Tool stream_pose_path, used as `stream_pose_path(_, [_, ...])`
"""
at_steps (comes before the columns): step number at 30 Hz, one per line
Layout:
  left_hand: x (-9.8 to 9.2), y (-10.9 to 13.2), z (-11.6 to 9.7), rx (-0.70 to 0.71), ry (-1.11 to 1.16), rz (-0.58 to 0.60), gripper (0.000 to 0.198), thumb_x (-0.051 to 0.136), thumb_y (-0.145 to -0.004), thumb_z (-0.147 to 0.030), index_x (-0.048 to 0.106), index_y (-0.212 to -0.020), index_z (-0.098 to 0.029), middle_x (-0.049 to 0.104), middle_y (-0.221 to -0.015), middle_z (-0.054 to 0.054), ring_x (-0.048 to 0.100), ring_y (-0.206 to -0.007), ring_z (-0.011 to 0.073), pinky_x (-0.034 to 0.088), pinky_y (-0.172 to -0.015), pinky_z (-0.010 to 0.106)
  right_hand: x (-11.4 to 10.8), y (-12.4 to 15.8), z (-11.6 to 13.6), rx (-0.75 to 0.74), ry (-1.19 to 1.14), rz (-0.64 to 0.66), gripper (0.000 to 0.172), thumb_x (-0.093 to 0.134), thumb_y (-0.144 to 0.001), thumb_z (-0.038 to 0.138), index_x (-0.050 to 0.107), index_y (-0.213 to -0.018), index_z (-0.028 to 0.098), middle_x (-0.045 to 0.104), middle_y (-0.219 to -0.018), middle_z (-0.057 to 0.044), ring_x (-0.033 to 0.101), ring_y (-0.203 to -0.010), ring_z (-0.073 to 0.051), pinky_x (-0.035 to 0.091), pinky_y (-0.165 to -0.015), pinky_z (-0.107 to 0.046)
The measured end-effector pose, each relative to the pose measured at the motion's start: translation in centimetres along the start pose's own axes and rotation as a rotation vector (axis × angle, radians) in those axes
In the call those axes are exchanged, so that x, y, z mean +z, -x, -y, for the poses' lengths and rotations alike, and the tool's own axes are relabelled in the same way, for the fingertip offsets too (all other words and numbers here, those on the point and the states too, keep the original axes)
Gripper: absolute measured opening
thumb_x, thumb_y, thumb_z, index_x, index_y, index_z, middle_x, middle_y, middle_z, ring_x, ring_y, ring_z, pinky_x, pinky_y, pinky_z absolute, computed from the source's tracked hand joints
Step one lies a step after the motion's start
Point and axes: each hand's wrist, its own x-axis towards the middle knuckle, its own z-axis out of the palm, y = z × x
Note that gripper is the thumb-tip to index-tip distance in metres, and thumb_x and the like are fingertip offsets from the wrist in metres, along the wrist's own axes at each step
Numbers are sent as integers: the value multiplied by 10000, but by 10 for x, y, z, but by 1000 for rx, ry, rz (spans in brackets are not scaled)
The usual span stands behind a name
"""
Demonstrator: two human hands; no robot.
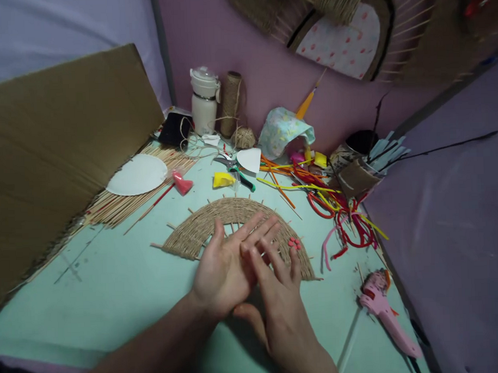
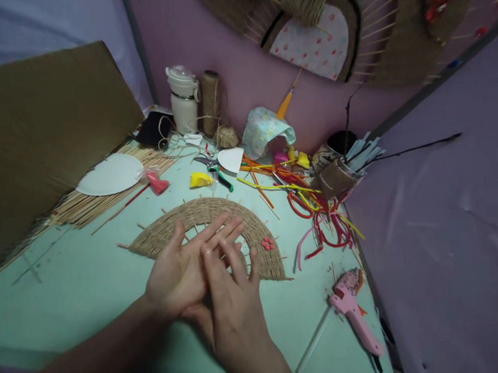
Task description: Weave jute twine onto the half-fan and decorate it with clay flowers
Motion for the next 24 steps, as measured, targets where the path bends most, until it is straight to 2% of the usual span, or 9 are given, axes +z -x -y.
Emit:
stream_pose_path(3, [0, 0, -2, 29, 14, 3, 690, 302, -928, -597, 346, -1471, -172, 486, -1444, 130, 373, -1385, 240, 302, -1118, 393, -4, 1, -3, -36, 18, 6, 754, 476, -933, 464, 135, -1532, 160, 560, -1368, -134, 394, -1366, -311, 139, -1162, -581])
stream_pose_path(6, [-1, 1, -1, -26, 31, 34, 710, 306, -922, -596, 310, -1487, -166, 460, -1464, 138, 340, -1404, 242, 258, -1135, 394, -5, 0, -4, -19, 48, -25, 769, 467, -926, 504, 142, -1532, 158, 553, -1374, -138, 359, -1388, -323, 98, -1165, -584])
stream_pose_path(10, [-2, 1, -2, -38, 53, 84, 793, 282, -896, -659, 268, -1502, -148, 434, -1480, 151, 297, -1424, 243, 208, -1152, 391, -5, -1, -2, -88, -3, 7, 780, 456, -919, 540, 142, -1532, 176, 588, -1343, -111, 424, -1353, -298, 129, -1177, -537])
stream_pose_path(14, [-3, 0, -3, -42, 64, 121, 851, 272, -872, -706, 239, -1512, -146, 413, -1498, 135, 254, -1442, 230, 193, -1158, 373, -6, 1, -2, 2, 41, -48, 778, 463, -924, 518, 114, -1536, 187, 581, -1347, -121, 437, -1343, -309, 150, -1162, -558])
stream_pose_path(18, [-3, 0, -1, -54, 63, 122, 877, 254, -877, -703, 244, -1506, -92, 411, -1493, 163, 261, -1439, 243, 200, -1158, 363, -7, 3, -1, -71, -20, -19, 760, 425, -937, 533, 120, -1534, 174, 615, -1311, -94, 452, -1337, -272, 111, -1185, -504])
stream_pose_path(22, [-2, 1, 0, -40, 67, 101, 879, 267, -873, -706, 262, -1501, -91, 419, -1488, 162, 266, -1437, 241, 228, -1152, 352, -9, 2, -2, -21, 22, -25, 755, 441, -943, 494, 94, -1536, 183, 589, -1340, -113, 442, -1343, -287, 148, -1168, -534])
stream_pose_path(24, [-2, 0, 0, -57, 63, 90, 868, 270, -884, -689, 256, -1501, -79, 433, -1474, 178, 294, -1425, 253, 239, -1150, 370, -9, 1, -2, -47, -11, -9, 762, 438, -940, 511, 95, -1536, 182, 598, -1330, -104, 445, -1342, -281, 154, -1171, -525])
